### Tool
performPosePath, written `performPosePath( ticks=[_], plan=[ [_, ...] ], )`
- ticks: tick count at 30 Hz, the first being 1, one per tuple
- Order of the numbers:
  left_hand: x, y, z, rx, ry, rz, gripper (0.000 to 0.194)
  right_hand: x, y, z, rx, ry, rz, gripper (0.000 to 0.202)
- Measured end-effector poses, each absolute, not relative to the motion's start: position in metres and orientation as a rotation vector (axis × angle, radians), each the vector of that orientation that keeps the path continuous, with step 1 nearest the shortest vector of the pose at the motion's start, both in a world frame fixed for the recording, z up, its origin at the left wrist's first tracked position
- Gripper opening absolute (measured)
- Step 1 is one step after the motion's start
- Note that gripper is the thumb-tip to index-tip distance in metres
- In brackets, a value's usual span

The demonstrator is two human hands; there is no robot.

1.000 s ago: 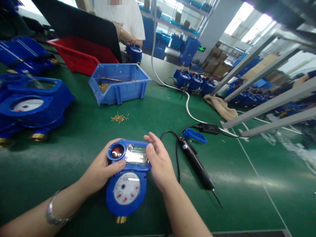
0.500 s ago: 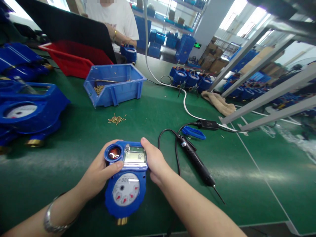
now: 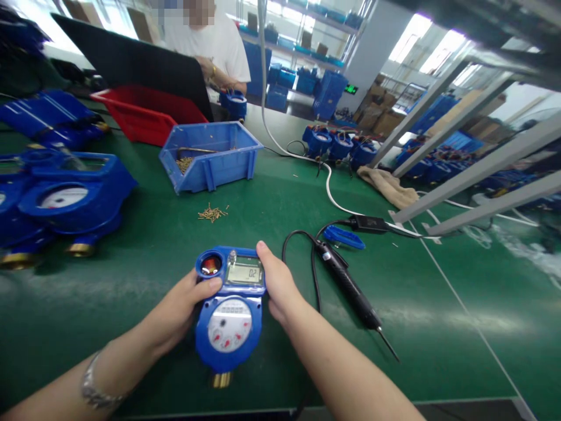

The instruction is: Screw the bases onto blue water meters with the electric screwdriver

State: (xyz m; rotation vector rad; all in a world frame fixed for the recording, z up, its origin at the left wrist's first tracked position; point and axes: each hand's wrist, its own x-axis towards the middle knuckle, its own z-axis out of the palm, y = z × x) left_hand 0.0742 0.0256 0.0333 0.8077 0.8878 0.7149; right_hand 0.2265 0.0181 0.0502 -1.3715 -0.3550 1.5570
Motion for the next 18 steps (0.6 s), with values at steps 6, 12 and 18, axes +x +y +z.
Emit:
performPosePath(
  ticks=[6, 12, 18],
  plan=[
    [0.067, 0.029, 0.053, 0.760, 0.870, 0.608, 0.042, 0.223, 0.019, 0.051, -1.383, -0.464, 1.521, 0.035],
    [0.043, 0.036, 0.076, 1.351, 0.843, 0.824, 0.085, 0.245, 0.006, 0.090, -1.261, -1.267, 1.335, 0.074],
    [0.016, 0.042, 0.044, 2.202, 0.819, 0.964, 0.068, 0.246, -0.014, 0.082, -1.275, -2.065, 0.581, 0.076]
  ],
)
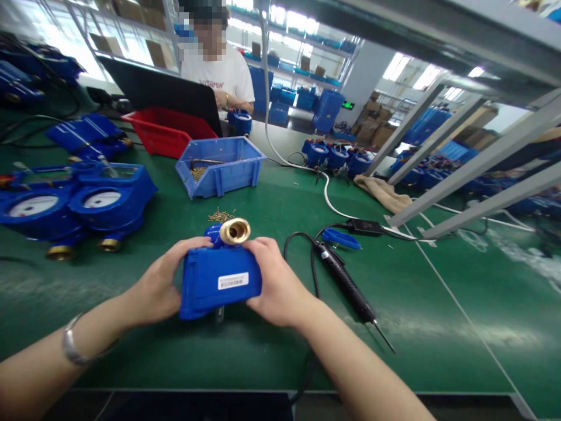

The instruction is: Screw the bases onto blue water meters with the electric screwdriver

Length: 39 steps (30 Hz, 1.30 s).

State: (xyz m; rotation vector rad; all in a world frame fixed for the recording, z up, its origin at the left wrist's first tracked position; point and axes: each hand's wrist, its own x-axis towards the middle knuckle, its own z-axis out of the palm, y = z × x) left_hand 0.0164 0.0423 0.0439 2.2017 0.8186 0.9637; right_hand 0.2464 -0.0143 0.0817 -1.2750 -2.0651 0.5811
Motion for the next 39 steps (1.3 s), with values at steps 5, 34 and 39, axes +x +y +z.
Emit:
performPosePath(
  ticks=[5, 34, 39],
  plan=[
    [0.003, 0.044, 0.005, 2.334, 0.827, 1.005, 0.046, 0.228, -0.027, 0.035, -1.214, -2.152, 0.232, 0.081],
    [0.021, 0.011, 0.031, 0.646, 0.876, 0.512, 0.037, 0.209, -0.022, 0.080, -0.931, -2.690, -0.411, 0.019],
    [0.019, 0.008, 0.035, 0.695, 0.907, 0.501, 0.051, 0.202, -0.025, 0.092, -1.047, -2.660, -0.447, 0.028]
  ],
)
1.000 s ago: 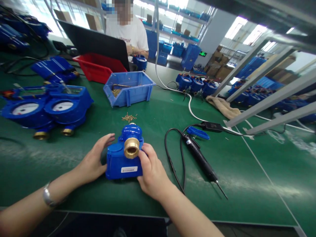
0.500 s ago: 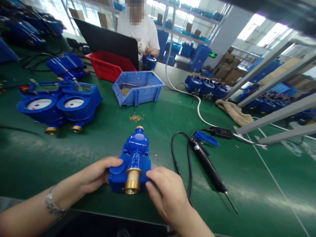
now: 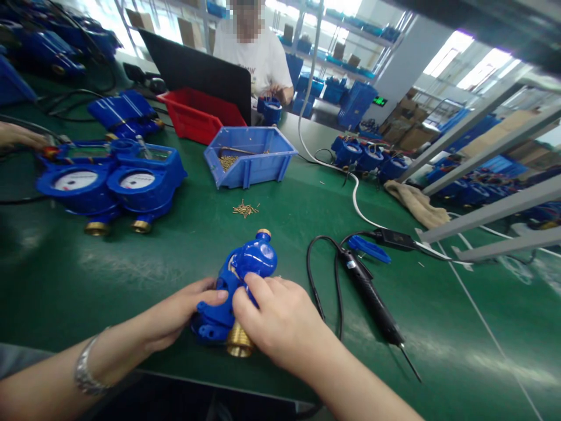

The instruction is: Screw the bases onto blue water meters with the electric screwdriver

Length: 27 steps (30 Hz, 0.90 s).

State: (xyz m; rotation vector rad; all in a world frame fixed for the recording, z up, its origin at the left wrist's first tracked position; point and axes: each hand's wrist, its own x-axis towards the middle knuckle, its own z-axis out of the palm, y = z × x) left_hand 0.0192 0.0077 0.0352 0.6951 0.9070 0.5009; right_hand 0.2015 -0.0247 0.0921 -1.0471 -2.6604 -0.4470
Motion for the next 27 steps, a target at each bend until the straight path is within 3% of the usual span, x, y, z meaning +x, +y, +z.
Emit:
performPosePath(
  ticks=[8, 12, 16, 18, 22, 27],
  plan=[
    [0.001, 0.009, 0.030, 0.689, 0.860, 0.433, 0.067, 0.179, -0.013, 0.092, -1.093, -2.677, -0.344, 0.024],
    [-0.008, 0.016, 0.030, 0.652, 0.843, 0.434, 0.052, 0.165, -0.003, 0.092, -1.072, -2.653, -0.209, 0.024],
    [-0.022, 0.028, 0.035, 0.598, 0.918, 0.534, 0.039, 0.166, 0.031, 0.099, -1.014, -2.584, 0.432, 0.031],
    [-0.030, 0.034, 0.036, 0.552, 0.952, 0.568, 0.040, 0.174, 0.063, 0.096, -1.234, -2.429, 0.672, 0.040],
    [-0.043, 0.040, 0.033, 0.499, 1.006, 0.605, 0.038, 0.191, 0.136, 0.063, -1.921, -2.062, 0.434, 0.025],
    [-0.043, 0.039, 0.030, 0.509, 1.068, 0.645, 0.038, 0.194, 0.190, 0.022, -2.184, -2.107, 0.319, 0.017]
  ],
)
